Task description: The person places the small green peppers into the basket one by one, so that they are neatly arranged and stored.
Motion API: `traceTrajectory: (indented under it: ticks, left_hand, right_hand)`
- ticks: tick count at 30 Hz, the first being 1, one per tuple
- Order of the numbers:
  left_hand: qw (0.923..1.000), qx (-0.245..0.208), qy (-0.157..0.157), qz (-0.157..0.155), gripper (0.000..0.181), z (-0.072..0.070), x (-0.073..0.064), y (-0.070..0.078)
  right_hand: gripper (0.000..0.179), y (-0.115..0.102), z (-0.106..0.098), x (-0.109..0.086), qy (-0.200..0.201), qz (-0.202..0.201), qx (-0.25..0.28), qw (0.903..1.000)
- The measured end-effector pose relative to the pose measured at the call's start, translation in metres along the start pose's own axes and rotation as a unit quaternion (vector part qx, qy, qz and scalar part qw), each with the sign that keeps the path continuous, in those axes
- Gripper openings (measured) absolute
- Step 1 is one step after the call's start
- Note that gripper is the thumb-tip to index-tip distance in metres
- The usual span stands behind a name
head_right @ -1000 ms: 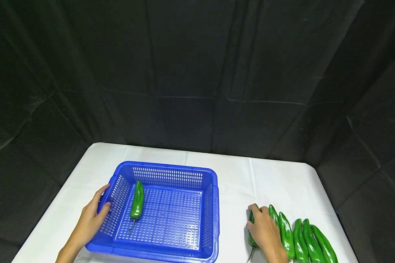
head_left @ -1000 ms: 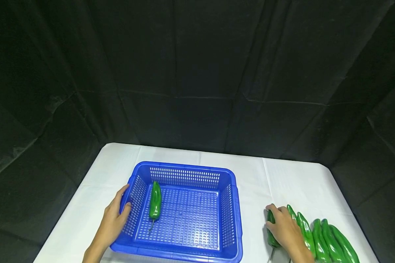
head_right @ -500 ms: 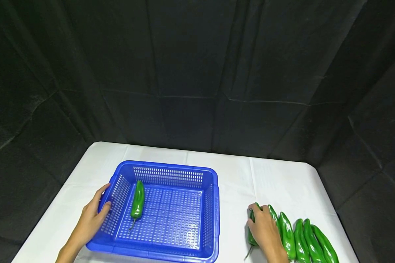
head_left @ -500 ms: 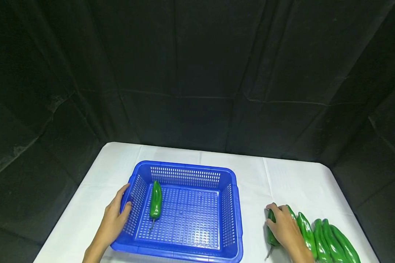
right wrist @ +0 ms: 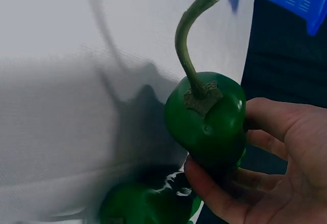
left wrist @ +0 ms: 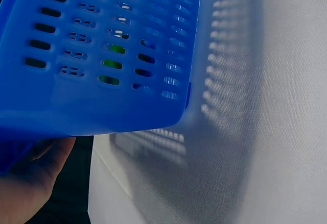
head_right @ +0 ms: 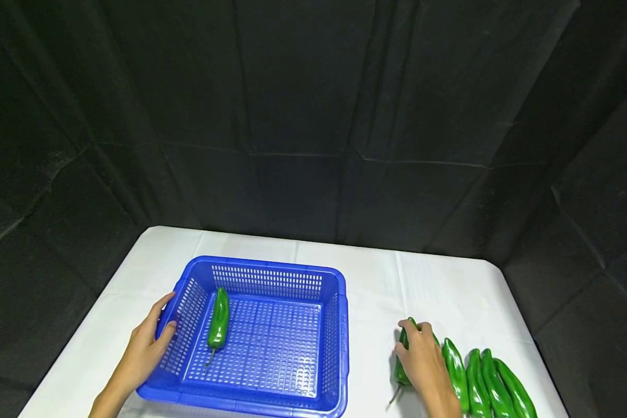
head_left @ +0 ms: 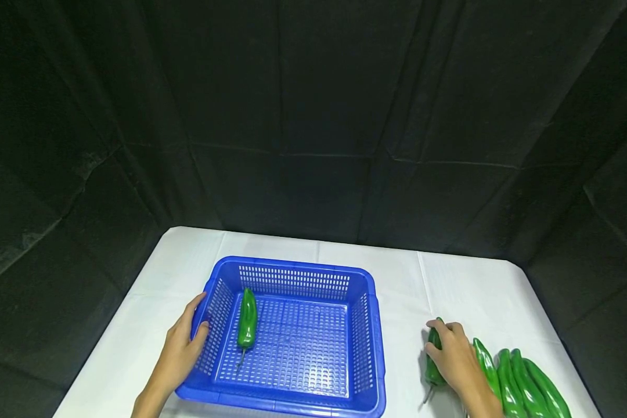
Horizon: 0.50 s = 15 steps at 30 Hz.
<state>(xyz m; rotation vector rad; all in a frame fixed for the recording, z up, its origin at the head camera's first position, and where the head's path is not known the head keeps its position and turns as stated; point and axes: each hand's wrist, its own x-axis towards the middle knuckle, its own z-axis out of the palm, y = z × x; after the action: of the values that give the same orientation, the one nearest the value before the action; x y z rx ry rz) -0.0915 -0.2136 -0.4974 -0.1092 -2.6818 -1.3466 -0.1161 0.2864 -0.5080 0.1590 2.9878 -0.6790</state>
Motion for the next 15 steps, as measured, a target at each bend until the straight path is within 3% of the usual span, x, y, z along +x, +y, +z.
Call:
traceTrajectory:
  ticks: [15]
  left_hand:
    - [1.0000, -0.001, 0.001, 0.003, 0.056, -0.001, 0.000, 0.004]
  right_hand:
    - [0.043, -0.007, -0.012, 0.003, 0.013, -0.009, -0.003, 0.9999]
